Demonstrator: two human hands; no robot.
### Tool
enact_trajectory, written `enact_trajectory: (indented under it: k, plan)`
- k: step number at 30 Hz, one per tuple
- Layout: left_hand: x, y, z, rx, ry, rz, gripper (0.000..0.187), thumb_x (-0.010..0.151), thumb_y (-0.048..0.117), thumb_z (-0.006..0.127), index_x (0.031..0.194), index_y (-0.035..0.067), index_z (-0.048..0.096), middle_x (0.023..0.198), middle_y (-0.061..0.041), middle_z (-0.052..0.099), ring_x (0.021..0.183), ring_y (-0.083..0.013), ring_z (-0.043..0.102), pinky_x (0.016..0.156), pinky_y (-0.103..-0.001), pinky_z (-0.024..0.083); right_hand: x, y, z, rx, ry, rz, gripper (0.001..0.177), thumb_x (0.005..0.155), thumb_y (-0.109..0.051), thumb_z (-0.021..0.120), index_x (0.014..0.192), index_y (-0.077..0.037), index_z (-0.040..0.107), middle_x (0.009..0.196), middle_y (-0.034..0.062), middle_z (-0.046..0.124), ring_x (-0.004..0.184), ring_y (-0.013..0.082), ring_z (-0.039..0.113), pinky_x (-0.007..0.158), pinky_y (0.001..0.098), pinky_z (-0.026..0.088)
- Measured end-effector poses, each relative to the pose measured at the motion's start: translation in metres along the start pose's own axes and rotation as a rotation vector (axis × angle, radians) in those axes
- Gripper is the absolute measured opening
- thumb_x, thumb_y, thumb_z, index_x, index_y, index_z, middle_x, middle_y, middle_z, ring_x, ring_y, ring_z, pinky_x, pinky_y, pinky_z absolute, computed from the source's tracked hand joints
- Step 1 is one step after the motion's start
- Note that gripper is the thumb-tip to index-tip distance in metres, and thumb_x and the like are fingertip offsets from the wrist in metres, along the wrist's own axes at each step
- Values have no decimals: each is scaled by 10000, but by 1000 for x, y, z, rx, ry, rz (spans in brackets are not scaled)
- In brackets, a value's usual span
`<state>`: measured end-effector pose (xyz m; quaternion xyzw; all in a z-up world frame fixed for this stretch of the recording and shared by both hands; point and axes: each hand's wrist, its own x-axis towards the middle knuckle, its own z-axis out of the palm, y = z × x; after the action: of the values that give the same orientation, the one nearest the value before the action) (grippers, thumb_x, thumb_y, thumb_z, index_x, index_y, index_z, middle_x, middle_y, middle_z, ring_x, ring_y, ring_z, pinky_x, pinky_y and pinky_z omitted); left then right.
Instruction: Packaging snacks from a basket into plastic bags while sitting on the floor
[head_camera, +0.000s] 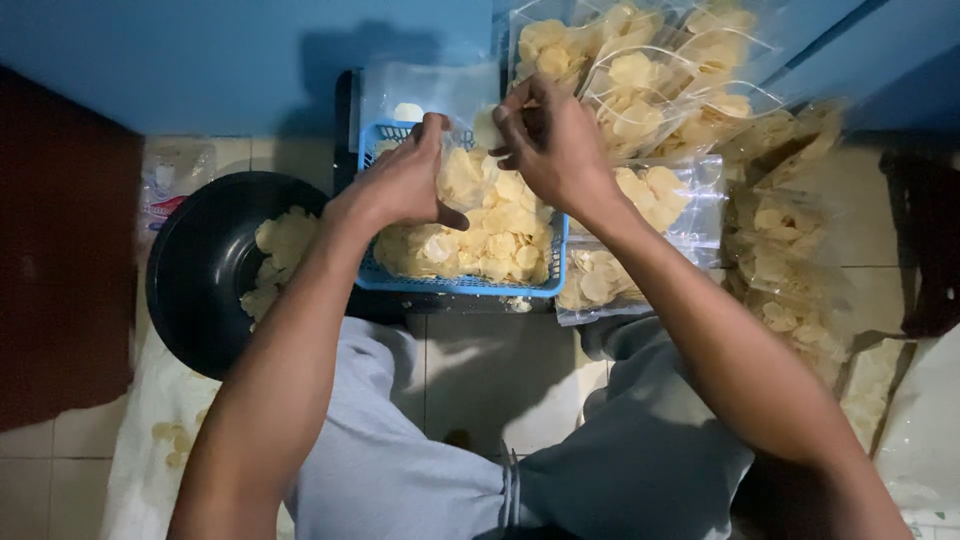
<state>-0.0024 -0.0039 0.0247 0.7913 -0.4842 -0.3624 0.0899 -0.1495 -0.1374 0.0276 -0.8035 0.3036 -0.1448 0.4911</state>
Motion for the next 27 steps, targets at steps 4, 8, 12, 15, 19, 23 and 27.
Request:
enact_trajectory:
  k: [4,8,12,15,19,23,27]
  plan:
    - [18,-24,15,-27,105,113,1125,648,348,994,1426,82,226,1392,-252,523,1165,-432,595,844,-504,478,3,10,3,-158,70,-172,163,1027,-222,645,896,-136,599,705,-6,739,567,118,725,528,278,519]
    - [3,-4,4,-36,62,50,1047,699,394,976,1371,78,238,1322,-189,547,940,-376,640,671,-494,458,1,5,6,-208,118,-232,98,948,-149,760,998,-74,798,926,73,812,716,161,751,624,306,619]
    - [-7,4,0,-82,64,24,1096,691,383,960,1448,108,216,1568,-190,389,1208,-435,569,781,-519,486,-3,-2,8,-145,30,-136,238,1045,-158,609,1197,-10,716,1023,129,825,603,127,796,556,271,709]
    - [-2,-7,8,-177,52,-39,1046,747,341,893,1484,190,166,1294,-142,564,1094,-329,606,789,-454,470,-9,-9,2,-48,38,-371,296,1053,-224,576,1191,4,705,1049,108,812,562,115,760,558,291,667]
    - [7,-25,16,-184,283,102,1292,636,532,945,1510,83,107,1486,-183,492,1329,-406,533,1074,-447,425,-15,-15,-10,119,234,-509,232,1065,-191,543,1132,-45,710,1060,98,779,872,186,754,662,282,635]
    - [-8,-24,16,-534,341,16,1253,716,476,886,1590,240,19,1505,-86,501,1316,-304,591,1112,-419,496,-14,4,-20,112,337,-478,231,1041,-223,563,1028,-54,720,1016,86,771,926,188,713,779,329,621]
    - [7,-40,41,-617,631,205,1151,824,340,893,1589,53,83,1630,-197,283,1306,-304,544,1010,-445,604,-9,55,-25,-115,68,-60,188,1080,-265,582,1012,-114,671,864,53,688,742,164,631,635,298,556]
